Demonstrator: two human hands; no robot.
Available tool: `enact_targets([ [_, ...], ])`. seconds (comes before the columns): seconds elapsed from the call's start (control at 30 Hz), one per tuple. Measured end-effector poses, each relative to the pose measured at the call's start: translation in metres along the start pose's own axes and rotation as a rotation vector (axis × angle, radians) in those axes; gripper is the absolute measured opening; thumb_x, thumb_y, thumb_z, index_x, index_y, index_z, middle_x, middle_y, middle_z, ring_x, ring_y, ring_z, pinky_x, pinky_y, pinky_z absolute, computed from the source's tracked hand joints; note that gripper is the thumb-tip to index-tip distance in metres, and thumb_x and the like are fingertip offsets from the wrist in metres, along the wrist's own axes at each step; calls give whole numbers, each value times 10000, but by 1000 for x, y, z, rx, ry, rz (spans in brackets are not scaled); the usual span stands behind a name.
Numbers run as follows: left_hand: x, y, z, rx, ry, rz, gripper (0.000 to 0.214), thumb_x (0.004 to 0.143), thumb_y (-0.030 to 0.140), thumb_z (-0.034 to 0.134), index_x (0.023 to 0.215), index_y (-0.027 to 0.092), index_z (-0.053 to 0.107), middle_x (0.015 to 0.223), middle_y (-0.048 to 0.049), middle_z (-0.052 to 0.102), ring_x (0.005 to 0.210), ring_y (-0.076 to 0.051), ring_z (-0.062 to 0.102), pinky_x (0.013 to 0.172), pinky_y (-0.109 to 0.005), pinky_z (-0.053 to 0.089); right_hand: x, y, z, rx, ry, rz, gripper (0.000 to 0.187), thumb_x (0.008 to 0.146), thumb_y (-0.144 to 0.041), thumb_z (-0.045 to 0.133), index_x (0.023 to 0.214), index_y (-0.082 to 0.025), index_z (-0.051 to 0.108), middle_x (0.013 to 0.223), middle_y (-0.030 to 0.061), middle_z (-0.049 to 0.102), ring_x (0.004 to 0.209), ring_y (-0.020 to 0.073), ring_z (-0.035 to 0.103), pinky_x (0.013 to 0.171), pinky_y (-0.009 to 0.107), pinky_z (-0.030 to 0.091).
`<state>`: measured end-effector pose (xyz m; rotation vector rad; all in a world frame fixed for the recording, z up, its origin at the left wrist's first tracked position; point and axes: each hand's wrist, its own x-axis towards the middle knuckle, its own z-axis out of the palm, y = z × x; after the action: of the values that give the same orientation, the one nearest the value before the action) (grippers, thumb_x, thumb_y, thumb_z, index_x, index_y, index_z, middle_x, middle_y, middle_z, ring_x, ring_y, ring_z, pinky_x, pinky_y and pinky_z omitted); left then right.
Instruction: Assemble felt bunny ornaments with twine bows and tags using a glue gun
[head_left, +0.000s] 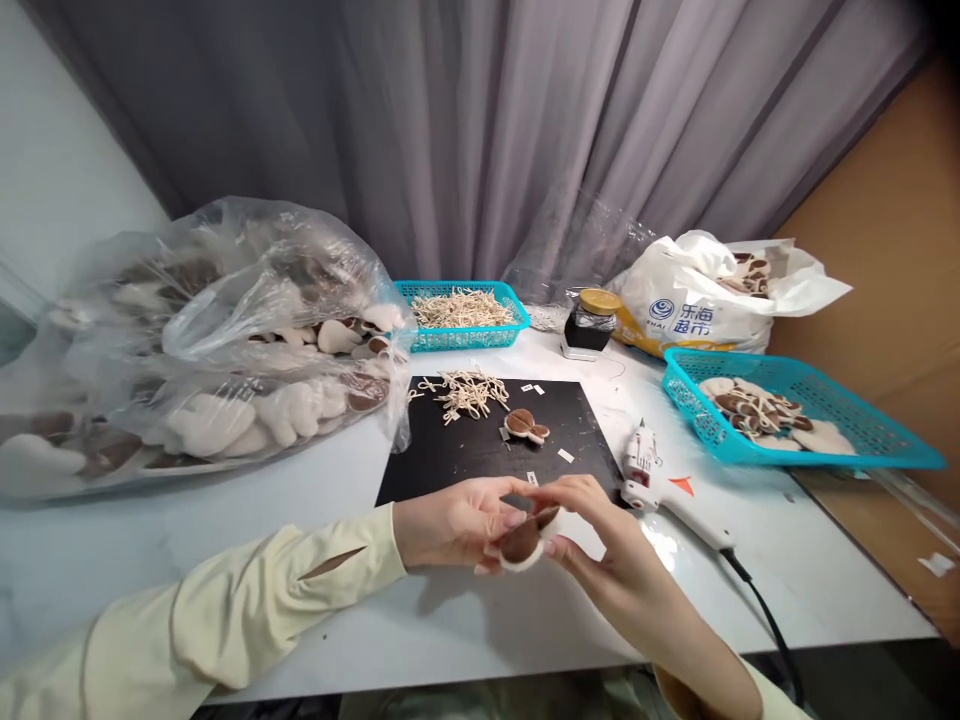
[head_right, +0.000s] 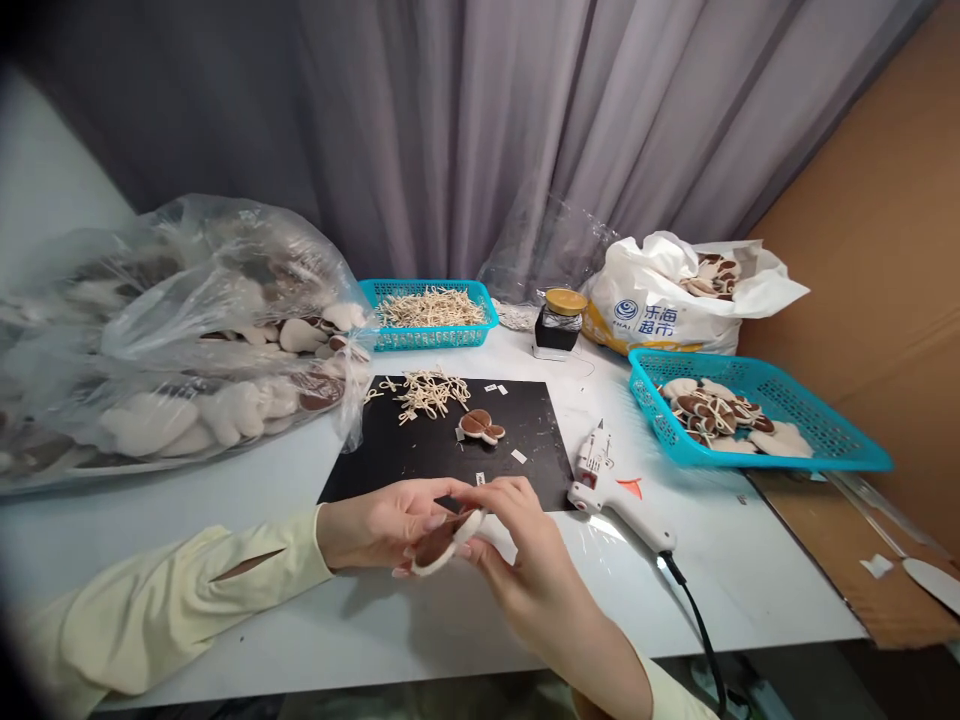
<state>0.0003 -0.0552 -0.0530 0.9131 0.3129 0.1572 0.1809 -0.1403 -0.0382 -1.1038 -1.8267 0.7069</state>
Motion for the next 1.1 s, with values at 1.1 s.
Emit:
enact_targets([
  [1.1,3,0,22,359,323,182,259,883,399,480,982,177,391,710,-43,656,475,-112,598,369,-158,365,7,13,5,454,195,398,231,770,-384,633,718,-172,557,670,-8,551,548,93,480,501,212,408],
])
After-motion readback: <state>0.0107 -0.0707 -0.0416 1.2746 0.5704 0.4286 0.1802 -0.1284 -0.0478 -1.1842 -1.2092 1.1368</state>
